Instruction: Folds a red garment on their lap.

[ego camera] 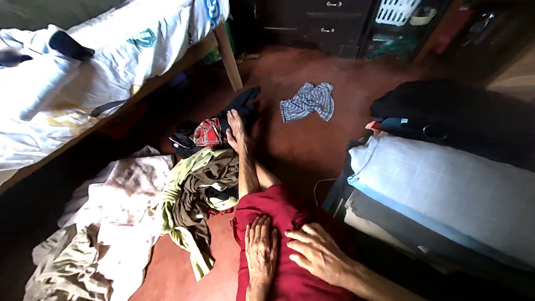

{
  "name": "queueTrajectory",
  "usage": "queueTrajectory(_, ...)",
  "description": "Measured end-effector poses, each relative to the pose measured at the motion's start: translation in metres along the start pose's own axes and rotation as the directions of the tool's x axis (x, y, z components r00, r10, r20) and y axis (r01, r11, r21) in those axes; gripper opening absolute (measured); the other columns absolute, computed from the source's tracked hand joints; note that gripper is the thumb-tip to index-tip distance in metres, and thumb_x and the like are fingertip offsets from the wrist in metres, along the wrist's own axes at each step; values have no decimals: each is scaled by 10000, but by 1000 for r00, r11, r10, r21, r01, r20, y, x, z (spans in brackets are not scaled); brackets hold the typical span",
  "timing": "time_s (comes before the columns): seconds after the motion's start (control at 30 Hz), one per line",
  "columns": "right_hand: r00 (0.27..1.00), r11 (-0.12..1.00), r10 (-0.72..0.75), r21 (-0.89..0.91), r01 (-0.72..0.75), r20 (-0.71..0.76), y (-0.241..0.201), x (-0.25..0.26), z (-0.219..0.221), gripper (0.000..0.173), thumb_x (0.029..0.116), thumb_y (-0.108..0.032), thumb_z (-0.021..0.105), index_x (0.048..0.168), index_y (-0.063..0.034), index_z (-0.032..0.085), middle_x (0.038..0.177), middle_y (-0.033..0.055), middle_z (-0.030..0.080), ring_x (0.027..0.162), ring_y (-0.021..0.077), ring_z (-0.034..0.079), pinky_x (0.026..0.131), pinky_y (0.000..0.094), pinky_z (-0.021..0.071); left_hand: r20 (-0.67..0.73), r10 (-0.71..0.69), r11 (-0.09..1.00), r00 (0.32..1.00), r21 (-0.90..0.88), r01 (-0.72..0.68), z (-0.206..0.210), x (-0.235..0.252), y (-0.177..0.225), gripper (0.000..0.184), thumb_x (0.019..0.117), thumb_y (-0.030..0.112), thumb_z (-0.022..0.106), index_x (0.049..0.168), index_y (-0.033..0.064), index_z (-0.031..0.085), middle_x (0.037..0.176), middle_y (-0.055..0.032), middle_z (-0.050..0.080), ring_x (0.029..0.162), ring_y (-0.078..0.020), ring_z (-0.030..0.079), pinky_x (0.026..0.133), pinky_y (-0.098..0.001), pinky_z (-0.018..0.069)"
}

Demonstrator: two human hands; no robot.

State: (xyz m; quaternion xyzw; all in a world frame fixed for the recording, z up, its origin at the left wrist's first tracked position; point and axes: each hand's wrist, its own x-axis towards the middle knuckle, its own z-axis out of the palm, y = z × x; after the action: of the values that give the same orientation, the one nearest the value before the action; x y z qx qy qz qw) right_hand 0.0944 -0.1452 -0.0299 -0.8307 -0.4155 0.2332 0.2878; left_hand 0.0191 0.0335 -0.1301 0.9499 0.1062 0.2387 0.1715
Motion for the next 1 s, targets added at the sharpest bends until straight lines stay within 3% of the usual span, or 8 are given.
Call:
queueTrajectory(0.07, 985, 982, 35, 191, -2, -169, 15, 20, -12, 275, 1021, -172, 569, 1119, 7, 754, 1234, 160, 710, 1177, 259, 660, 1038, 418, 481, 2, -109, 984, 994, -139, 108, -8, 7, 2, 401, 1018, 287, 467, 1069, 36, 775, 1151, -123, 749, 1123, -321, 693, 1028, -548, 483)
queueTrajectory(0.17, 887, 927, 221, 371, -61, -406, 65, 68, -13, 296, 1035, -140, 521, 1171, 52, 700, 1271, 209, 660, 1183, 252, 641, 1021, 361, 510, 61, -180, 959, 982, -209, 189, -24, 41, -2, 337, 1027, 222, 512, 1048, -6, 759, 1032, -169, 747, 1029, -339, 705, 945, -519, 538)
queueTrajectory(0.33, 839, 749, 540, 417, -515, 67, 127, 118, 14, 585, 1113, -396, 360, 1435, 70, 501, 1486, 292, 489, 1421, 395, 446, 1189, 530, 325, 269, -126, 985, 955, -76, 152, -11, 108, -25, 457, 1007, 336, 589, 1229, -55, 672, 1260, -264, 656, 1261, -443, 579, 1063, -557, 458)
queueTrajectory(0.43, 801, 578, 535, 575, -579, 268, 55, 106, -27, 526, 1139, -320, 260, 1505, 13, 440, 1545, 205, 462, 1444, 274, 436, 1201, 428, 321, 605, -180, 977, 776, 21, 210, -1, 131, -36, 634, 1003, 539, 542, 1282, -20, 651, 1317, -245, 630, 1312, -406, 544, 1127, -568, 383)
queueTrajectory(0.6, 843, 629, 496, 583, -514, 209, -23, 87, -94, 385, 1091, -127, 436, 1403, 82, 521, 1447, 251, 537, 1369, 289, 504, 1147, 367, 362, 665, -55, 843, 745, -369, 391, 1, 141, -54, 290, 911, 296, 741, 997, 19, 739, 962, -81, 726, 955, -167, 672, 936, -396, 523)
queueTrajectory(0.73, 700, 453, 712, 796, -401, -53, -3, 94, -80, 297, 1029, 42, 495, 1285, 179, 559, 1362, 309, 570, 1296, 297, 543, 1125, 366, 371, 690, 12, 671, 724, -543, 506, -19, 144, -74, 103, 855, 113, 775, 921, 44, 737, 863, 28, 720, 829, -23, 658, 839, -270, 547)
queueTrajectory(0.83, 746, 609, 599, 771, -189, -291, 54, 104, -50, 264, 1014, 4, 545, 1214, 166, 605, 1266, 296, 621, 1194, 267, 588, 1080, 370, 415, 712, -50, 761, 700, -427, 489, -45, 143, -97, 156, 831, 146, 799, 900, 32, 718, 821, 10, 683, 785, -52, 626, 799, -295, 527)
queueTrajectory(1.0, 649, 817, 275, 528, 231, -709, 114, 111, -28, 199, 950, -50, 601, 1041, 101, 692, 1015, 132, 707, 987, 75, 642, 935, 257, 514, 602, -254, 924, 757, -80, 373, -75, 108, -155, 304, 908, 259, 719, 1023, -23, 735, 999, -217, 713, 1000, -376, 667, 926, -618, 477)
